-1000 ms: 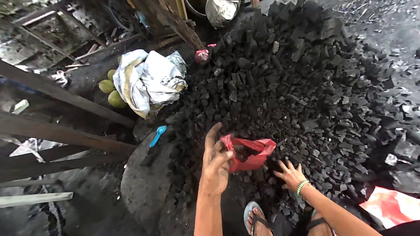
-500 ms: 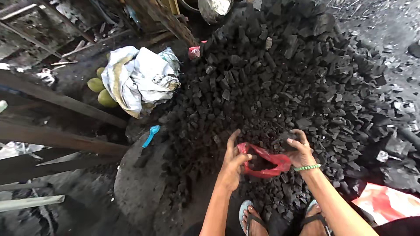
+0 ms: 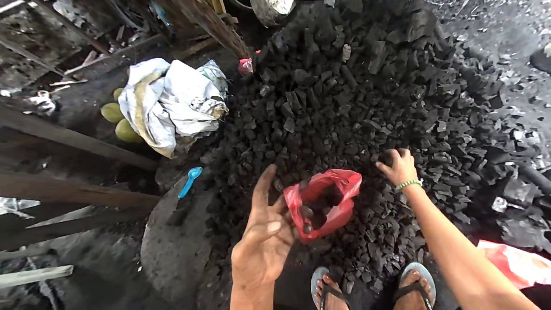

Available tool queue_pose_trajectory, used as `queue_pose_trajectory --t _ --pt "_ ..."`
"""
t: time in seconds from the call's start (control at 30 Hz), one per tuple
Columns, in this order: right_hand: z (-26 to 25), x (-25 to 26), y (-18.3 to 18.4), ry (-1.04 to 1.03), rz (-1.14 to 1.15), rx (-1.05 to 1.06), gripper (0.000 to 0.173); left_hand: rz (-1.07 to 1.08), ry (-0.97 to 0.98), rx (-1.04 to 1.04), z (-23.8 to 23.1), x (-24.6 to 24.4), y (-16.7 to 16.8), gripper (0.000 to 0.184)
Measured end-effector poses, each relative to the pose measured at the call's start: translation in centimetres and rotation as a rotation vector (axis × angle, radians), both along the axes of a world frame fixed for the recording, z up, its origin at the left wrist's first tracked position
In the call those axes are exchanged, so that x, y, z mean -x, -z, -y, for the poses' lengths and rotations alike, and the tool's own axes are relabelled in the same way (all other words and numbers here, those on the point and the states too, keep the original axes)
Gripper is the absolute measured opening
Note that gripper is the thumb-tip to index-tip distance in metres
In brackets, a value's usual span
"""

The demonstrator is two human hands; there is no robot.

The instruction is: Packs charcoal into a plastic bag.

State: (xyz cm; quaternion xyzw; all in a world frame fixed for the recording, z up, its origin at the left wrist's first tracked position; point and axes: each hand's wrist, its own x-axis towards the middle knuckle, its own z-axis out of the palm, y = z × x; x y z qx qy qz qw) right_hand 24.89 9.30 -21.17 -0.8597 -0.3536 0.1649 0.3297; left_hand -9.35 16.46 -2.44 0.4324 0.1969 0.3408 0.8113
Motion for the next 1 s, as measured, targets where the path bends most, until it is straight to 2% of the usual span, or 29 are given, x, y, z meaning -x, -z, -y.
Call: queue_pose_trajectory --t 0.1,0.17,0.2,0.27,0.33,0.43,0.53,0.63,0.7,0.8,0.87,0.93,1.0 --pt "2.0 1.4 3.8 -0.025 0.053 0.228 0.094 -0.046 -0.041 -0.011 0.5 -0.5 0.4 0.092" --pt "3.5 3.5 5.6 -0.032 0.087 0.227 0.105 -0.094 -0.028 -0.029 1.1 -1.2 0.7 0.092" --pt "4.4 4.6 6.1 -0.063 0.093 0.224 0.103 -0.112 -0.013 -0.029 1.3 -1.4 0.9 0.093" --pt "6.2 6.6 6.7 -0.136 0.119 0.226 0.086 -0.130 0.005 -0.018 1.6 -2.0 1.1 0.093" --pt "7.3 8.0 6.4 -0.178 0.144 0.342 0.075 -0.137 0.011 -0.011 1.8 -2.3 1.3 0.091" --pt "7.4 7.2 6.2 -0.195 0.076 0.455 0.072 -0.119 0.026 0.047 2.2 -2.5 1.4 0.093" --pt "5.9 4.8 6.3 -0.141 -0.075 0.444 0.070 -0.075 0.036 0.111 2.5 -2.6 1.8 0.092" --pt "4.5 4.0 5.9 -0.079 -0.178 0.488 0.066 -0.172 -0.054 0.172 2.8 -3.2 2.6 0.089" --pt "4.6 3.4 5.6 -0.059 -0.292 0.347 0.069 -0.327 -0.105 0.175 3.0 -4.0 3.2 0.077" --pt "5.1 3.5 4.0 0.081 -0.605 -0.124 0.065 -0.482 -0.081 0.179 3.1 -4.5 3.9 0.072" --pt "4.6 5.0 0.8 0.145 -0.865 -0.411 0.061 -0.509 -0.076 0.188 3.0 -4.5 3.9 0.070" --pt "4.1 7.6 -2.5 0.041 -1.020 -0.609 0.062 -0.515 -0.075 0.193 3.0 -4.5 3.9 0.068" --pt "3.6 10.0 -4.0 -0.262 -0.951 -0.571 0.067 -0.513 -0.075 0.190 3.0 -4.6 3.9 0.066"
